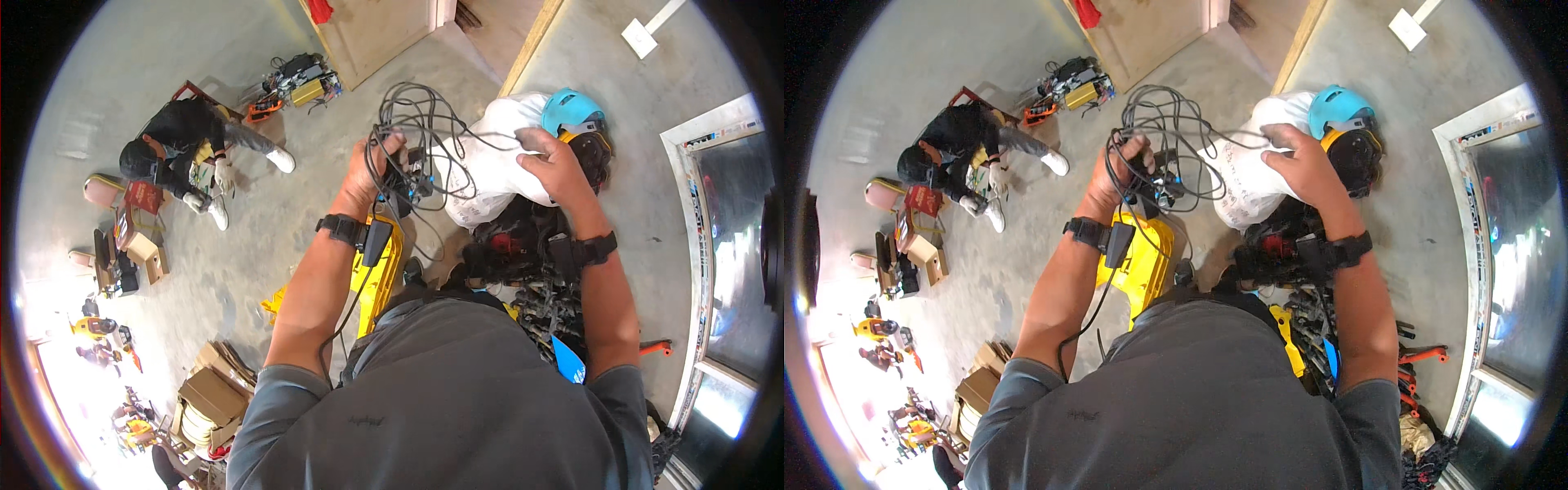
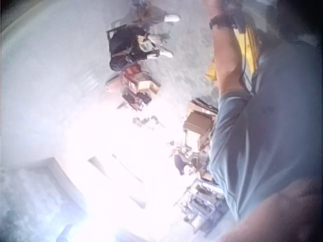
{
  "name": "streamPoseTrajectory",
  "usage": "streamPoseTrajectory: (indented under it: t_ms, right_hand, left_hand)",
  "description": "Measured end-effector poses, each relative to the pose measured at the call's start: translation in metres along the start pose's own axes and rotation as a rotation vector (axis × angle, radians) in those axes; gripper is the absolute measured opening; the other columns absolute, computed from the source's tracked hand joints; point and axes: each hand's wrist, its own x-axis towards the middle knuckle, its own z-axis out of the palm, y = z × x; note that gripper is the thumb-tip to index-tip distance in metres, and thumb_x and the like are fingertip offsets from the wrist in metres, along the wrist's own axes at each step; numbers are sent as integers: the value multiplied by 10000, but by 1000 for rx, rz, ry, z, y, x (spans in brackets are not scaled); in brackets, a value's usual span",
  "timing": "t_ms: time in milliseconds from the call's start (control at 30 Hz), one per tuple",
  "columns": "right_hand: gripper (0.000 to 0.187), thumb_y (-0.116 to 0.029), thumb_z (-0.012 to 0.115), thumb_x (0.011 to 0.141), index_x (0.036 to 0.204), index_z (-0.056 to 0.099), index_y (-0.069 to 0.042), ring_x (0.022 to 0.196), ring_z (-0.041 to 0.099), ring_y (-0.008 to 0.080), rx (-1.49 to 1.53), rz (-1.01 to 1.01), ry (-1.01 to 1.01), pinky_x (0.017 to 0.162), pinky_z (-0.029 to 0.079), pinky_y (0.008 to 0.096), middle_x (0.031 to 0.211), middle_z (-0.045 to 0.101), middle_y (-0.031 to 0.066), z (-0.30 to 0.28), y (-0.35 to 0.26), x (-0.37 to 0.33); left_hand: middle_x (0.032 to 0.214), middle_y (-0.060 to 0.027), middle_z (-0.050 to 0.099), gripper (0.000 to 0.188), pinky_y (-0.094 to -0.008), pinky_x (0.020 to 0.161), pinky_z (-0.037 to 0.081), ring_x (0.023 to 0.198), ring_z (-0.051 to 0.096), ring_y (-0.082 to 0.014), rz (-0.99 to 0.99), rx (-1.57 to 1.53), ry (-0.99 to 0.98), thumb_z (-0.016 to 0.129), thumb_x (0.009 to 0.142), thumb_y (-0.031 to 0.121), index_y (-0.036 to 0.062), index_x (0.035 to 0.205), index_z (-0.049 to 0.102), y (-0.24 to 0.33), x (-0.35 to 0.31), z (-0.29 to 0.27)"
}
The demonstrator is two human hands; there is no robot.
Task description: Sorting through motorcycle fairing components and securing them using zip ties.
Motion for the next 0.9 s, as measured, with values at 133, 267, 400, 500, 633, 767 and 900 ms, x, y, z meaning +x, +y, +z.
streamPoseTrajectory:
  t_ms: [133, 267, 400, 500, 633, 767, 900]
  right_hand:
    - [282, -92, 647, 840, 1097, 623, 20, 890, 634, 175, 8, -72, 175, 824, 487, 300, 1001, 682, 127, 18, -18, -10]
    - [220, -70, 631, 861, 1058, 623, 27, 859, 612, 132, 110, -57, -13, 783, 485, 269, 944, 674, 100, 37, -37, -22]
    - [156, -85, 636, 865, 978, 639, 22, 814, 613, 144, 82, -62, -149, 739, 488, 288, 890, 667, 106, 65, -42, -28]
    - [158, -85, 640, 855, 981, 640, 12, 807, 634, 193, 21, -122, -172, 729, 493, 306, 887, 665, 139, 85, -44, -27]
    - [170, -79, 627, 862, 1005, 631, 12, 818, 635, 202, 51, -139, -98, 745, 489, 303, 875, 660, 133, 96, -52, -25]
    - [202, -85, 579, 906, 1082, 600, 12, 782, 582, 114, 128, -128, 120, 730, 483, 265, 879, 636, 43, 81, -37, -23]
    - [238, -119, 565, 918, 1116, 600, 9, 760, 573, 103, 450, 214, -132, 700, 483, 259, 946, 641, 37, 74, 26, -26]
  left_hand:
    - [694, -93, 582, 296, -363, 630, 467, 652, 563, -257, -2, -371, -71, 652, 877, 324, 41, 855, 568, -3, 7, -3]
    - [728, -118, 602, 304, -392, 682, 455, 722, 570, -303, 46, -541, -51, 608, 893, 352, 49, 881, 588, -4, 6, 3]
    - [754, -130, 604, 308, -400, 716, 465, 748, 576, -301, 119, -691, -34, 591, 905, 348, 40, 892, 588, 0, 1, 18]
    - [773, -129, 608, 314, -416, 753, 477, 767, 580, -295, 159, -782, -33, 580, 916, 348, 34, 904, 586, 1, 1, 29]
    - [777, -112, 613, 302, -433, 786, 484, 784, 586, -285, 225, -879, -50, 566, 931, 334, 33, 913, 584, -1, 6, 27]
    - [776, -101, 612, 291, -437, 783, 482, 778, 583, -283, 290, -890, -39, 558, 938, 324, 37, 896, 584, -1, 4, 27]
    - [787, -102, 612, 291, -441, 777, 481, 779, 583, -281, 271, -900, 24, 557, 940, 326, 39, 895, 583, -2, 6, 28]
